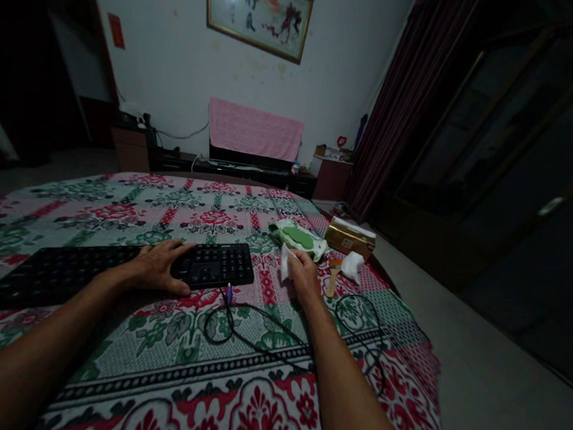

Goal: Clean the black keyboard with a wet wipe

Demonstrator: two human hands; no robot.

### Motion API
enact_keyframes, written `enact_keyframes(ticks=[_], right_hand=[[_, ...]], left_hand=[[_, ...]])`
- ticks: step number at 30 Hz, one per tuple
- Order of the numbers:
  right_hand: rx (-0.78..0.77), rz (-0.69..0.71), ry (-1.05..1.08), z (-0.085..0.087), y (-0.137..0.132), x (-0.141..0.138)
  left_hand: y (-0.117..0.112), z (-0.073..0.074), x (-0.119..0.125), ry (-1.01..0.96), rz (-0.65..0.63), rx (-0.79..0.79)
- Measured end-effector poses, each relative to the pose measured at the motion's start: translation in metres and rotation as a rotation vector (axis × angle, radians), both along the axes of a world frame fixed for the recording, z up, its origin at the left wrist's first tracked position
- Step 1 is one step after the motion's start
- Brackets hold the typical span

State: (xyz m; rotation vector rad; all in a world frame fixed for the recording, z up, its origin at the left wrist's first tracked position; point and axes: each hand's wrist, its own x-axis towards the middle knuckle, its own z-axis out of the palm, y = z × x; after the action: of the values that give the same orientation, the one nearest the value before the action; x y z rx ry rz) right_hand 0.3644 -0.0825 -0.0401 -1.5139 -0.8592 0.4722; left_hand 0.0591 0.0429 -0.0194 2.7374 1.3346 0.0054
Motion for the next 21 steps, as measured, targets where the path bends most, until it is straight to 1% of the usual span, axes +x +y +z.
enact_keyframes(ticks=[6,12,14,17,21], right_hand=[[0.001,0.02,-0.101,0.007,-0.001,-0.01],[-0.02,0.022,-0.416,0.003,-0.003,-0.012],[-0.041,-0.001,-0.478,0.001,-0.001,-0.009],[-0.096,-0.058,-0.502,0.0,0.004,-0.003],[-0.122,-0.113,-0.498,0.005,0.011,0.008]], left_hand=[[0.002,-0.003,-0.001,-0.016,-0.012,0.016],[0.002,-0.002,-0.001,-0.003,-0.016,0.033],[0.001,-0.001,0.0,-0.004,-0.016,0.035],[-0.001,0.0,0.0,-0.003,-0.016,0.032],[0.0,0.0,0.0,0.006,-0.007,0.024]])
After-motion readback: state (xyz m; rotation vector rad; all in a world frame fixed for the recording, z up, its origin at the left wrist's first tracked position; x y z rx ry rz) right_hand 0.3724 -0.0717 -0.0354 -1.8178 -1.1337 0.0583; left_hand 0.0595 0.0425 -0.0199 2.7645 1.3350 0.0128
